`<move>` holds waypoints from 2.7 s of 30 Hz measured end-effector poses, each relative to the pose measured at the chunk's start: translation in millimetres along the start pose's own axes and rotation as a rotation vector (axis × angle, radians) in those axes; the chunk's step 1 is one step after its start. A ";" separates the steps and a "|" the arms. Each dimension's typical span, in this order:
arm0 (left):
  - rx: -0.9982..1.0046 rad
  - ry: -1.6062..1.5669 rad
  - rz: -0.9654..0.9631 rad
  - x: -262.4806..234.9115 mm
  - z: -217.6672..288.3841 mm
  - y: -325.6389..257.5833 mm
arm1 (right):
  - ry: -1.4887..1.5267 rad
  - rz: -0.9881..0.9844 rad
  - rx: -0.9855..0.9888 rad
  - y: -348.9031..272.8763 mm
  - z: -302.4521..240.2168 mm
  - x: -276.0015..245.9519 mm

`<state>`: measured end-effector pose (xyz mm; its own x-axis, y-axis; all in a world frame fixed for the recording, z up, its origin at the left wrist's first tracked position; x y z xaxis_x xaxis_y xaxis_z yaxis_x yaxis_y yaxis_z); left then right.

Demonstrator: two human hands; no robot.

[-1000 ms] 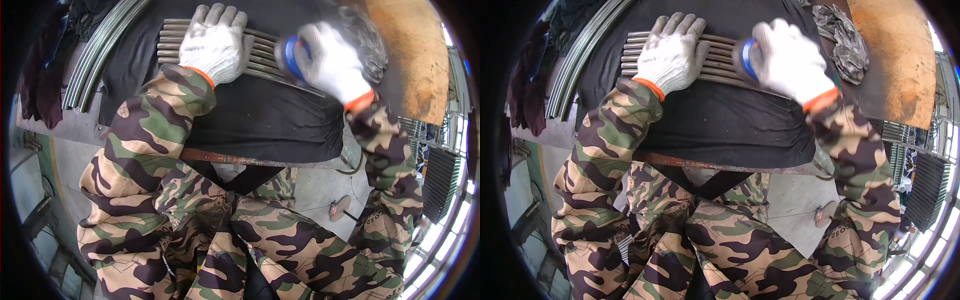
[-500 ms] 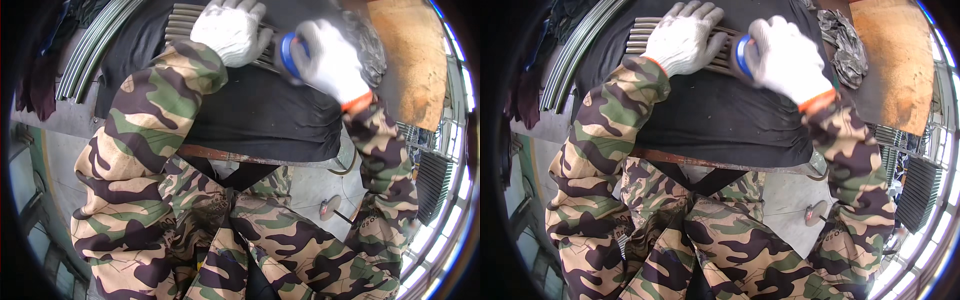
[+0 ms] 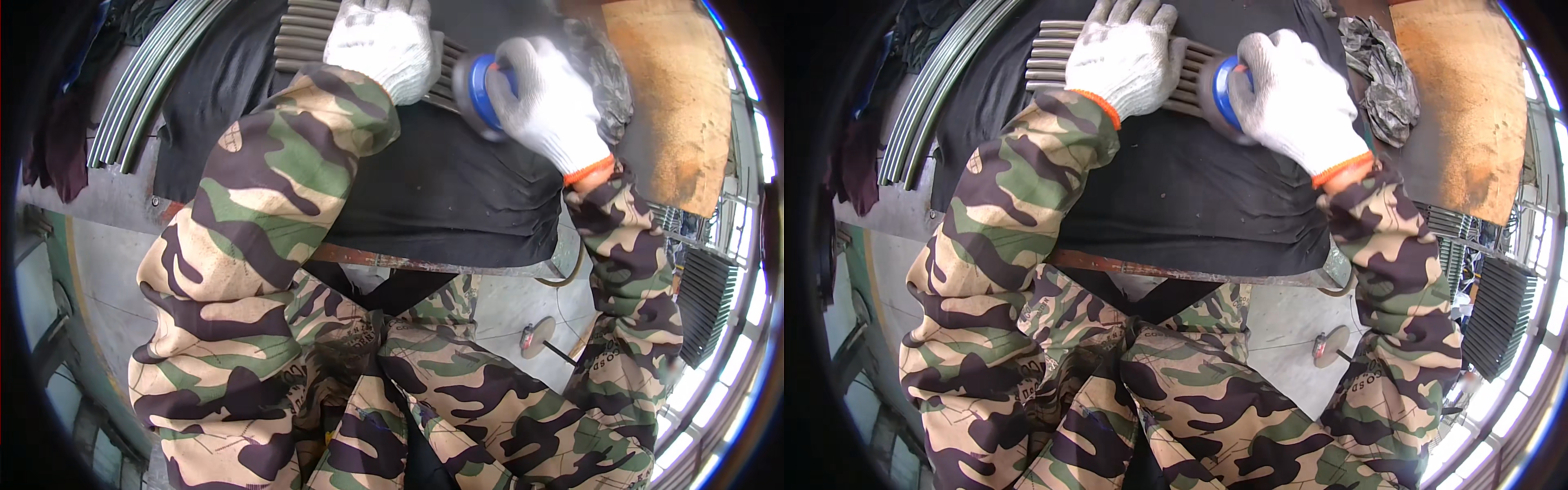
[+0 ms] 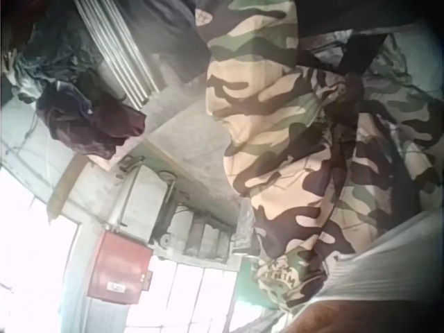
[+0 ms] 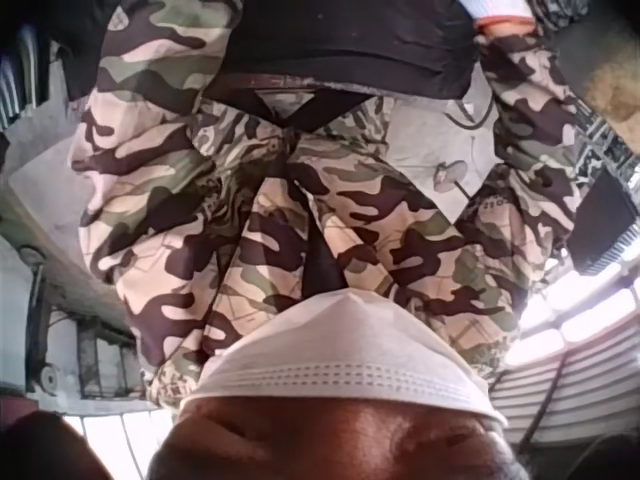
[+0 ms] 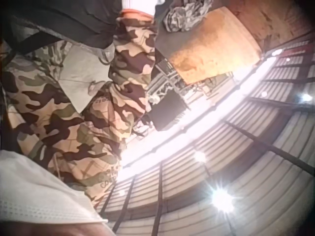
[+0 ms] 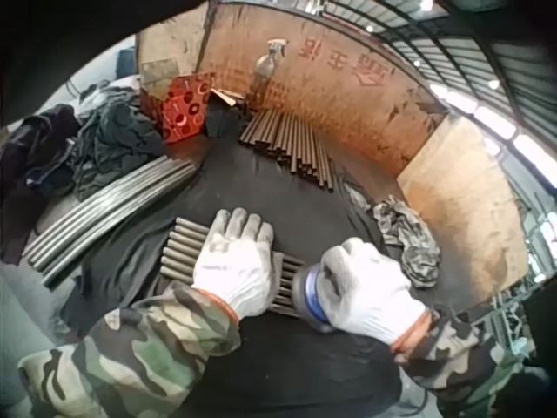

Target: Sanding the ends of metal rods using a handheld orbital sander

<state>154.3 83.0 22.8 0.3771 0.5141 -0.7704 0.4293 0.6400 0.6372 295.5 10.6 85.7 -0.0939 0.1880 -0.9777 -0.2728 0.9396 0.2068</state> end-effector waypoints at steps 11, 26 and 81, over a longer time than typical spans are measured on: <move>-0.018 -0.065 -0.088 -19.5 4.6 -23.7 | 0.006 0.043 -0.019 3.8 13.1 1.8; 0.272 -0.121 0.035 -25.1 20.8 -23.3 | 0.004 0.023 0.070 -15.4 38.0 5.0; 0.274 0.030 -0.070 -24.9 20.9 -30.0 | 0.153 0.075 0.050 -1.6 10.6 -5.6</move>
<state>149.2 39.0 23.3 0.3159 0.4939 -0.8101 0.6606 0.4984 0.5614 306.6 11.1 90.5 -0.2577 0.2160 -0.9418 -0.2118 0.9384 0.2732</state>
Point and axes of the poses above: each hand's wrist, its own y-axis towards the middle knuckle, its own x-axis out of the palm, z = x × y, the point moved 8 cm from there along y, towards the middle knuckle, and after that the axes turned 12 degrees about y, right-handed, at the moved point
